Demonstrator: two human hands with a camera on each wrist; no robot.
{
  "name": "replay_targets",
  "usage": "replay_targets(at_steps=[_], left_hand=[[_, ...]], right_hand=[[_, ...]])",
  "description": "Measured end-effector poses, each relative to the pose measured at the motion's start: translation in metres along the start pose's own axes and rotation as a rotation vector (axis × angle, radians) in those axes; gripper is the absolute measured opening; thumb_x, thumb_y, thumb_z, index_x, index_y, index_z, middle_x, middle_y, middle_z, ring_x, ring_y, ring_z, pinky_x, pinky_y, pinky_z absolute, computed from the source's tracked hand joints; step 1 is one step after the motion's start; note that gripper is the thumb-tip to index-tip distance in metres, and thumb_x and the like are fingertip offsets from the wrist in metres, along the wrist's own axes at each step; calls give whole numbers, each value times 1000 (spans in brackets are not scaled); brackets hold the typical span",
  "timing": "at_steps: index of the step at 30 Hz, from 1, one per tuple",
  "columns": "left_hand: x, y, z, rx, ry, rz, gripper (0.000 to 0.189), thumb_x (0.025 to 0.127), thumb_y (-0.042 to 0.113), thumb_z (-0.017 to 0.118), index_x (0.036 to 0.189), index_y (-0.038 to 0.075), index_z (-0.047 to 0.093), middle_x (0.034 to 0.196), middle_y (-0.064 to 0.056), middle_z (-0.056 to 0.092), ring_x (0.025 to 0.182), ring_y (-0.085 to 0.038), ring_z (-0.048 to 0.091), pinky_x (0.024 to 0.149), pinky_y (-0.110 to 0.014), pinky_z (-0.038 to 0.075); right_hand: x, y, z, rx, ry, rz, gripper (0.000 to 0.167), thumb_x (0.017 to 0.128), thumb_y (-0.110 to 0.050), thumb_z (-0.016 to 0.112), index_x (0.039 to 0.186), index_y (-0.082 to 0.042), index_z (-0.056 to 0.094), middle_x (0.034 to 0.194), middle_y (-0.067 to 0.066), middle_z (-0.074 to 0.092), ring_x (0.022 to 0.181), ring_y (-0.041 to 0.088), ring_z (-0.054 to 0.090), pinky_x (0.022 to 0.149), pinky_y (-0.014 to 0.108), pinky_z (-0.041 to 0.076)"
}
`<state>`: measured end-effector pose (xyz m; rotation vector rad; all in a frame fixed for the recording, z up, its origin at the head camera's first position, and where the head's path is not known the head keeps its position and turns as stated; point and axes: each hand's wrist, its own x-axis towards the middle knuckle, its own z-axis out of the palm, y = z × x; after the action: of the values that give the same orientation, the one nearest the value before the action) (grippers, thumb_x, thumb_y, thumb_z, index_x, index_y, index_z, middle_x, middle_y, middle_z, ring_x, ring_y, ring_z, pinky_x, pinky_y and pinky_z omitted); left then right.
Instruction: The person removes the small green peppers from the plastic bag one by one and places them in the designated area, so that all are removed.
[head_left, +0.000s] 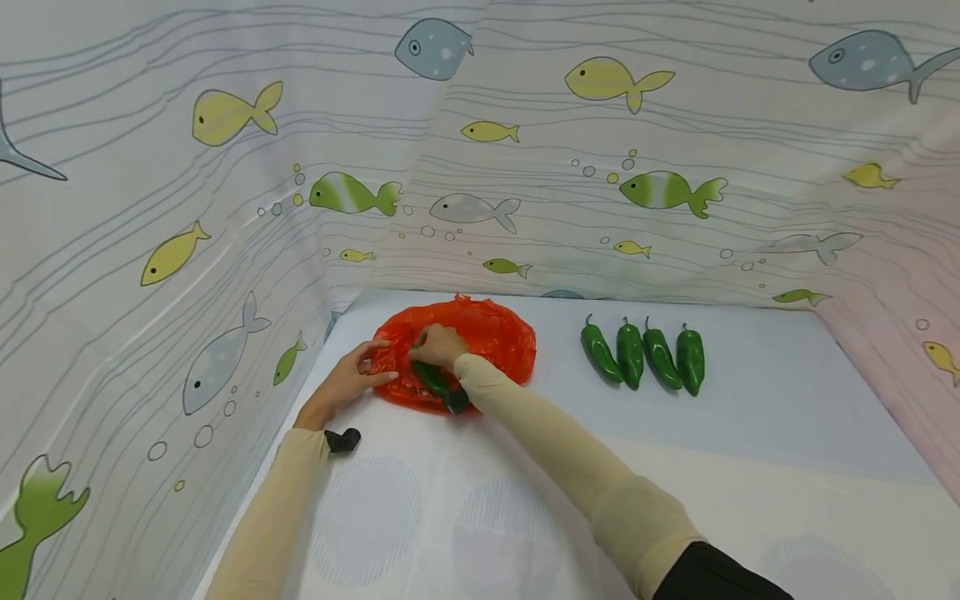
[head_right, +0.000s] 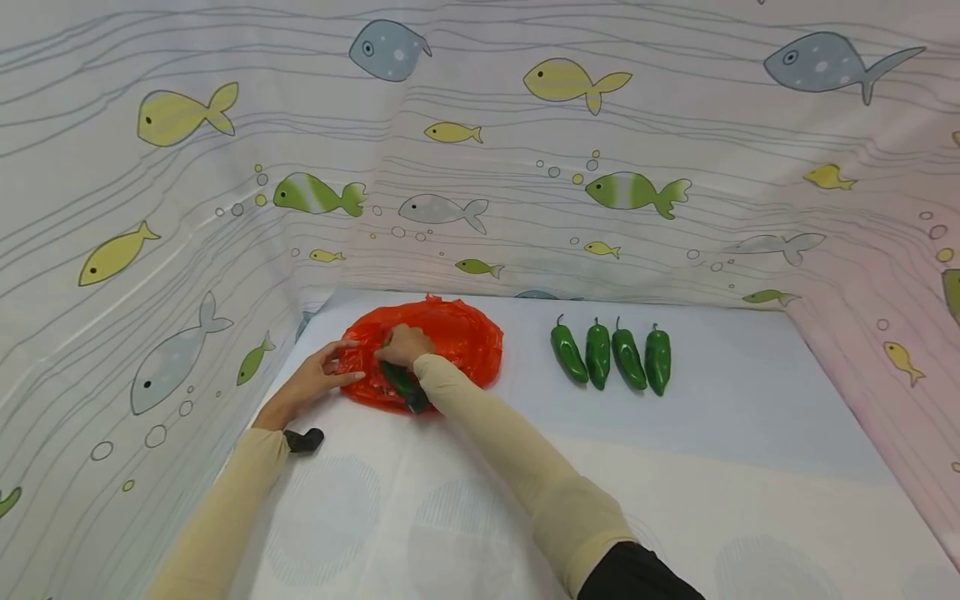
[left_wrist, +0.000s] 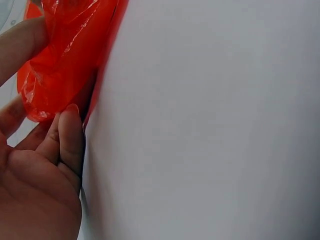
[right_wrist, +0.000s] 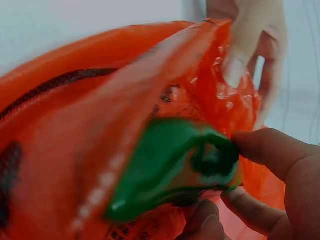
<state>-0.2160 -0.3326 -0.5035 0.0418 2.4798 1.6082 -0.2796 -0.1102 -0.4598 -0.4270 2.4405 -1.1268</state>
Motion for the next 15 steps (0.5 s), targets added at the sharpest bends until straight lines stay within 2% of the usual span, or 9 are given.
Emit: replay_targets(at_steps=[4, 7, 11, 15], left_hand=[[-1, -1, 1, 4, 0, -9, 71, 92, 25, 80, 153, 17, 43, 130, -19, 61, 100, -26, 63, 77, -27, 50], [-1, -2, 2, 19, 11, -21, 72, 91, 26, 81, 152, 17, 43, 126, -16, 62, 98, -25, 61, 75, -27, 49], [1, -4, 1, 25, 25, -28, 74, 90, 27, 82, 152, 16, 44, 125, -16, 61, 94, -24, 60, 72, -27, 48], [1, -4, -1, 17, 30, -38, 75, 89, 30, 83, 152, 18, 45, 129, -15, 61, 96, -24, 62, 75, -27, 51]], right_hand=[[-2, 3, 2, -9, -12, 1, 26, 92, -32, 79, 90, -6, 74, 78, 3, 67, 70, 17, 60, 62, 27, 54], [-2, 5, 0, 12, -22, 8, 28, 92, -32, 79, 81, -7, 74, 72, 4, 66, 68, 17, 60, 62, 27, 55], [0, 7, -4, 42, -12, 9, 28, 92, -33, 78, 80, -8, 74, 73, 4, 67, 70, 18, 61, 65, 30, 57], [3, 9, -11, 115, -2, -8, 24, 92, -32, 77, 91, -9, 73, 85, 3, 68, 80, 19, 61, 77, 35, 58]])
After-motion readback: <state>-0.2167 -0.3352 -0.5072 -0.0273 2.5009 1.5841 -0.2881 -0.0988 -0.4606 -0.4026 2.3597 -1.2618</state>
